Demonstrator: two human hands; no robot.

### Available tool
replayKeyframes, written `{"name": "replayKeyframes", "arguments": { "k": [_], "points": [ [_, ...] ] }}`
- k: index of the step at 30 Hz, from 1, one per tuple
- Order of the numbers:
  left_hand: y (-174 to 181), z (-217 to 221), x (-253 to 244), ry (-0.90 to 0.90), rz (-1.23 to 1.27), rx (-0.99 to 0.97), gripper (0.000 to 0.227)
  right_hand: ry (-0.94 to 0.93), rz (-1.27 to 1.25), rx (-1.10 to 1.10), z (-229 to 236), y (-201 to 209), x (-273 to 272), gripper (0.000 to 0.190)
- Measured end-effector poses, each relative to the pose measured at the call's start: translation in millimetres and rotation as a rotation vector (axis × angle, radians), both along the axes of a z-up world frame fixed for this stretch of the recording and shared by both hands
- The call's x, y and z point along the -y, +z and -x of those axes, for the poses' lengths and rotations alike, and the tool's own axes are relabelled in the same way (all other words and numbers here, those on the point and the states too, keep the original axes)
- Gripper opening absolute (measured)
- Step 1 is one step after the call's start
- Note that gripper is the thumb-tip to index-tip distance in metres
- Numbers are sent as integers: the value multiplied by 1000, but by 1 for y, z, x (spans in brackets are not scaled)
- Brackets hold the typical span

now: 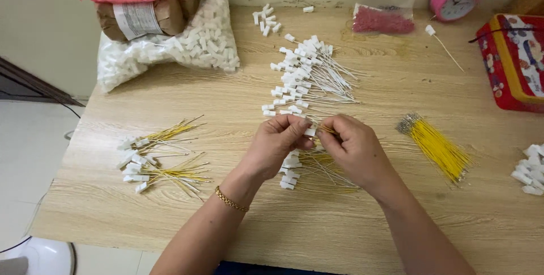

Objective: Manually inserting electrical wires into plastic connector housings at a workbench.

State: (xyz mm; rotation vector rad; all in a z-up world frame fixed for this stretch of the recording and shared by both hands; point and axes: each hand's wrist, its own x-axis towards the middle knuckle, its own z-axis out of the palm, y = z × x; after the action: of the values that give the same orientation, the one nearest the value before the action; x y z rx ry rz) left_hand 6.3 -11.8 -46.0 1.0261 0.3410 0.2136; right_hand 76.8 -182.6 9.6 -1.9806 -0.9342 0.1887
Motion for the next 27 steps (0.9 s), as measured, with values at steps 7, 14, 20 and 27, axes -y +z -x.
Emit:
{"name": "replayKeyframes", "arguments": {
  "k": [7, 14, 20, 27],
  "points": [
    [3, 13, -7, -18, -56, -46, 21, 41, -6, -122, -3, -13, 4, 8],
    [-30, -24, -63, 117, -1317, -44, 19, 95, 117, -132, -17, -39, 8, 19],
    [-49, -64, -67, 41, -1892, -66, 19, -33, 191, -151, -19, 0, 10, 28],
    [-46, -68, -70, -30, -1899, 2, 23, -152, 157, -183, -23, -8, 11, 19]
  ]
}}
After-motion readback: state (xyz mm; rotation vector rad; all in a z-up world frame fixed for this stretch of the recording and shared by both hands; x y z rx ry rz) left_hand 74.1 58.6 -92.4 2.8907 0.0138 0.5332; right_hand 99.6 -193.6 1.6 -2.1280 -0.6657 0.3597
